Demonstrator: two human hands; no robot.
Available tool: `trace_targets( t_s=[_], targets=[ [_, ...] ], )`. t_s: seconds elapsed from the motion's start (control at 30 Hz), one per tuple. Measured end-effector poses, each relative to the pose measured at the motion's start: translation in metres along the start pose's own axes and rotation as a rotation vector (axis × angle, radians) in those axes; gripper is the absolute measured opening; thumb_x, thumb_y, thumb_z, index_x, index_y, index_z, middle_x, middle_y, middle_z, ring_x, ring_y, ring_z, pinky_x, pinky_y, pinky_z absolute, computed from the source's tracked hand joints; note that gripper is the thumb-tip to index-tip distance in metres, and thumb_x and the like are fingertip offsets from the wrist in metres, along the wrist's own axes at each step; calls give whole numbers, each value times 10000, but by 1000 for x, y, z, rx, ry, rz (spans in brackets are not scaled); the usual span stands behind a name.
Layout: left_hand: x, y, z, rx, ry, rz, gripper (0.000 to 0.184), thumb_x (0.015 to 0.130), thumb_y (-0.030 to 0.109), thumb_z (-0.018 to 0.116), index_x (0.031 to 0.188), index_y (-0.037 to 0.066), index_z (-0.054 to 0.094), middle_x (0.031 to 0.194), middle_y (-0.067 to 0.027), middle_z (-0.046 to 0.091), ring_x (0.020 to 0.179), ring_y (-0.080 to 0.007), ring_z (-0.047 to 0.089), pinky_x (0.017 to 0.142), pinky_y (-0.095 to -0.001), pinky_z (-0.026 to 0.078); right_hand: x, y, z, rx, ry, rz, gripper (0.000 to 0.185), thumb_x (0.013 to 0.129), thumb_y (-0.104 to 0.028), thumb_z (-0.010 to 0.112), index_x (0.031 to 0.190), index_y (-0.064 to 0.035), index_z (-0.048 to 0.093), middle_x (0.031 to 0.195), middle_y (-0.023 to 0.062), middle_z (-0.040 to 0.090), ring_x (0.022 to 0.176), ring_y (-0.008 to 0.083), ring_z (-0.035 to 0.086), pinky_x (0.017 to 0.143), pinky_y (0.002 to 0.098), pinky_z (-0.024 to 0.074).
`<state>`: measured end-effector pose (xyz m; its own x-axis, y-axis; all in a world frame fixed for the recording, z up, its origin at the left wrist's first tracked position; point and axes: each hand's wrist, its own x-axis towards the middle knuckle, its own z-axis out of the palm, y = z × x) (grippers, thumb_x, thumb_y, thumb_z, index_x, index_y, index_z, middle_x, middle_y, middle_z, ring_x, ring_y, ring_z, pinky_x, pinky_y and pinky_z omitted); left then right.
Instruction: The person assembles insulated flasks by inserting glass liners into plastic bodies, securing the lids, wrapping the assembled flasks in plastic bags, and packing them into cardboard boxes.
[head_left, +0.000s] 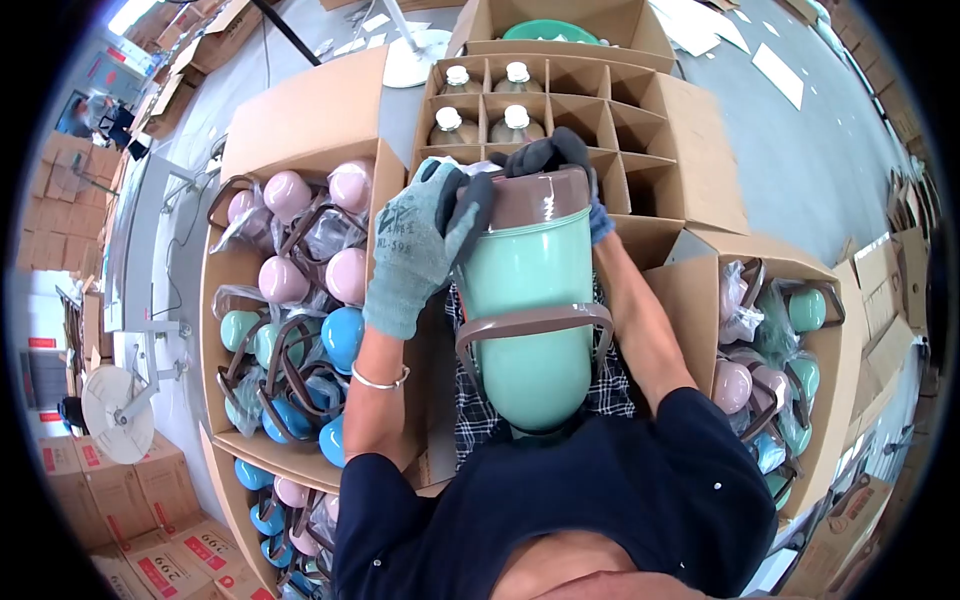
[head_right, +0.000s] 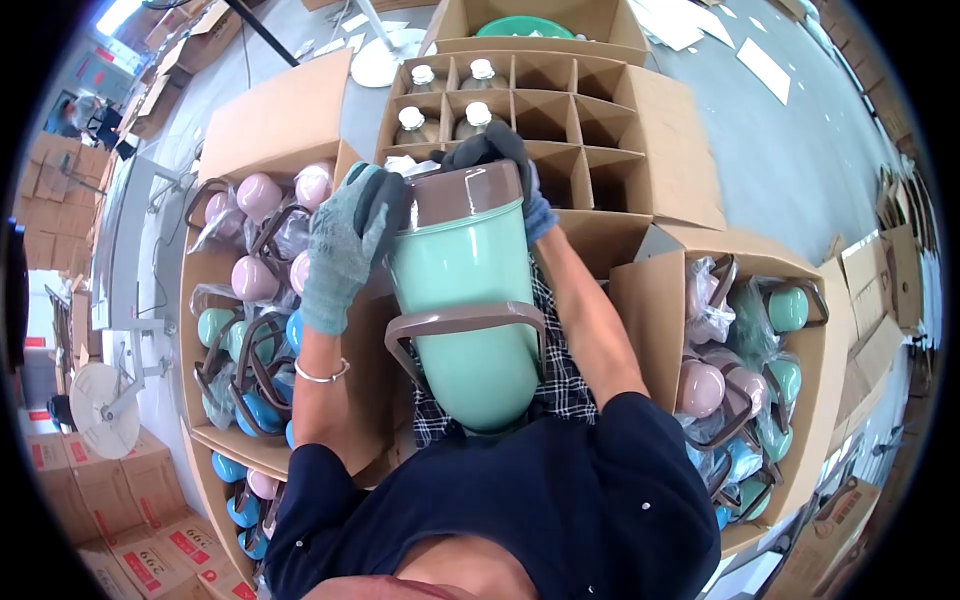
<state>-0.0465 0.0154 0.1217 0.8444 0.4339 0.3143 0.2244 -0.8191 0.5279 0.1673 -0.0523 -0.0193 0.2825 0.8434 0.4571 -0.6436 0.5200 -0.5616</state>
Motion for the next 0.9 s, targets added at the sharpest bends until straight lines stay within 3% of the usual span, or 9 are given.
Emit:
trace_targets(
  t_s=[0.07, 0.13, 0.17, 0.27, 0.43, 0.53, 0.63, 0.77, 0.9],
  targets=[
    [-10, -85, 49, 83, 257, 287, 433, 836, 235, 617, 1186, 0, 521, 1224, -199, 547, 1075, -310, 577, 875, -374, 474, -12, -45, 56, -281, 466, 181, 341, 963, -287, 431, 983, -5, 622, 930, 96, 650, 852, 217, 604, 842, 336, 477],
    [-11, -92, 81, -689, 129, -64, 430, 852, 239, 604, 1198, -4, 522, 1221, -198, 551, 1079, -299, 573, 885, -365, 467, -12, -75, 98, -1219, -36, -139, 376, 823, -234, 617, 1132, -25, 573, 1002, 122, 643, 971, 251, 610, 904, 367, 460],
    [-15, -89, 93, -1122, 70, -292, 430, 861, 241, 598, 1204, -7, 523, 1220, -197, 552, 1082, -294, 571, 890, -361, 464, -16, -99, 146, -1792, -148, -37, 524, 686, -252, 730, 1139, -38, 579, 1061, 119, 621, 1002, 298, 586, 923, 404, 435],
    [-42, -80, 126, -1326, -32, -433, 428, 885, 247, 579, 1221, -13, 524, 1216, -196, 558, 1089, -277, 565, 905, -348, 453, -29, -131, 195, -1609, -421, -302, 570, 613, -324, 795, 1093, -67, 625, 979, 99, 618, 911, 310, 594, 834, 427, 449],
    [-102, -56, 89, -566, -151, -490, 429, 926, 257, 548, 1249, -24, 526, 1209, -193, 566, 1100, -250, 554, 931, -326, 436, -58, -144, 219, -1790, -247, -138, 591, 575, -324, 813, 1067, -49, 634, 899, 104, 607, 796, 290, 579, 729, 382, 468],
    [-114, 6, 25, -985, -295, -460, 540, 900, 278, 615, 1327, -21, 472, 921, -76, 657, 782, -96, 590, 690, -265, 494, -66, -141, 216, -1853, -39, 61, 628, 605, -353, 816, 1135, -86, 609, 967, 113, 578, 788, 297, 588, 711, 385, 484],
    [-139, 50, 12, -971, -165, -496, 579, 850, 176, 690, 1345, -15, 460, 787, -18, 634, 601, -41, 535, 548, -219, 457, -59, -133, 218, -1745, -44, 9, 474, 714, -344, 771, 1073, -61, 642, 961, 112, 625, 843, 277, 625, 749, 349, 506],
    [-144, 37, 9, -1162, -276, -613, 570, 843, 177, 686, 1340, -6, 475, 677, 23, 558, 531, -26, 477, 474, -192, 377, -41, -142, 204, -1393, -310, 335, 331, 822, -258, 692, 1052, -24, 651, 993, 130, 657, 882, 235, 643, 800, 331, 509],
    [-136, 5, 20, -1259, -420, -506, 601, 848, 232, 688, 1360, 19, 457, 656, 50, 533, 525, -19, 467, 479, -193, 386, -22, -168, 224, -1592, -512, 581, 349, 877, -308, 619, 1070, -19, 644, 916, 143, 665, 819, 231, 644, 762, 343, 506]
  ],
)
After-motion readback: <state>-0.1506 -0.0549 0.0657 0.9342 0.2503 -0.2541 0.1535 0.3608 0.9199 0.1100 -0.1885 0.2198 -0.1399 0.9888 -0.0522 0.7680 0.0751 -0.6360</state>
